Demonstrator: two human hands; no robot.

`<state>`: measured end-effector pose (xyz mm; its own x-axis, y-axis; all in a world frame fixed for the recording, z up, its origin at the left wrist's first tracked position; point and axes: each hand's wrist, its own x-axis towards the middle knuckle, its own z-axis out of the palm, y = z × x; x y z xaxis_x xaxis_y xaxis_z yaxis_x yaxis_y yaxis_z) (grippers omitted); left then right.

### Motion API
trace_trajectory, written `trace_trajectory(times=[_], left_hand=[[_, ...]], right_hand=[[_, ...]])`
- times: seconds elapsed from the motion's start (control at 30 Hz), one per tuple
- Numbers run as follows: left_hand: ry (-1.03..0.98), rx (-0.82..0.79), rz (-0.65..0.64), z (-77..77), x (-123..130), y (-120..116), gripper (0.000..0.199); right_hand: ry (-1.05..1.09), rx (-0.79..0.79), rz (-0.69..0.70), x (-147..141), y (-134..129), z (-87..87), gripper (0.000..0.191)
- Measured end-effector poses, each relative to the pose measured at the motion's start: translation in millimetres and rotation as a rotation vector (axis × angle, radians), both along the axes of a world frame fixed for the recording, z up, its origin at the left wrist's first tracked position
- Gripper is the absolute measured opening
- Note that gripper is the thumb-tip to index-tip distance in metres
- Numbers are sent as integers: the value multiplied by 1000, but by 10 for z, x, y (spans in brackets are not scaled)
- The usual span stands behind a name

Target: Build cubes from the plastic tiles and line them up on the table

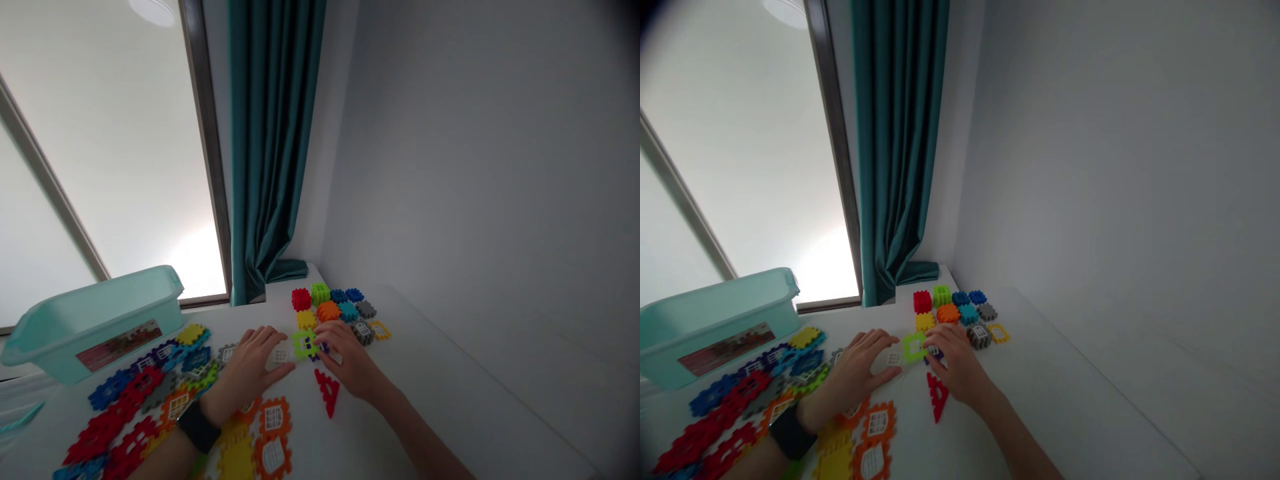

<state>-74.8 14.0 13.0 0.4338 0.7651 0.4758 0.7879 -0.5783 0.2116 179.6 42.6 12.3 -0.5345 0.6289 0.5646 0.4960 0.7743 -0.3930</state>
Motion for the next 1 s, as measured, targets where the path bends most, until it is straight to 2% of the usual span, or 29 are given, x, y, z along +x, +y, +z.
trace_trajectory(times=[0.13, 0.4, 0.63, 0.8, 1.0], left_hand=[[15, -65, 17, -69, -90, 36, 30], [101, -136, -5, -340, -145, 116, 36], [94, -152, 12, -282, -129, 93, 37], [90, -121, 5, -388, -171, 130, 39], [99, -128, 10, -543, -223, 171, 43]], right_hand=[[42, 28, -39, 109, 247, -2, 12], [65, 18, -133, 303, 891, 8, 15], [52, 1, -170, 348, 1405, 4, 15], [21, -29, -176, 366, 1645, -37, 16], [-9, -81, -150, 359, 1812, -40, 18]])
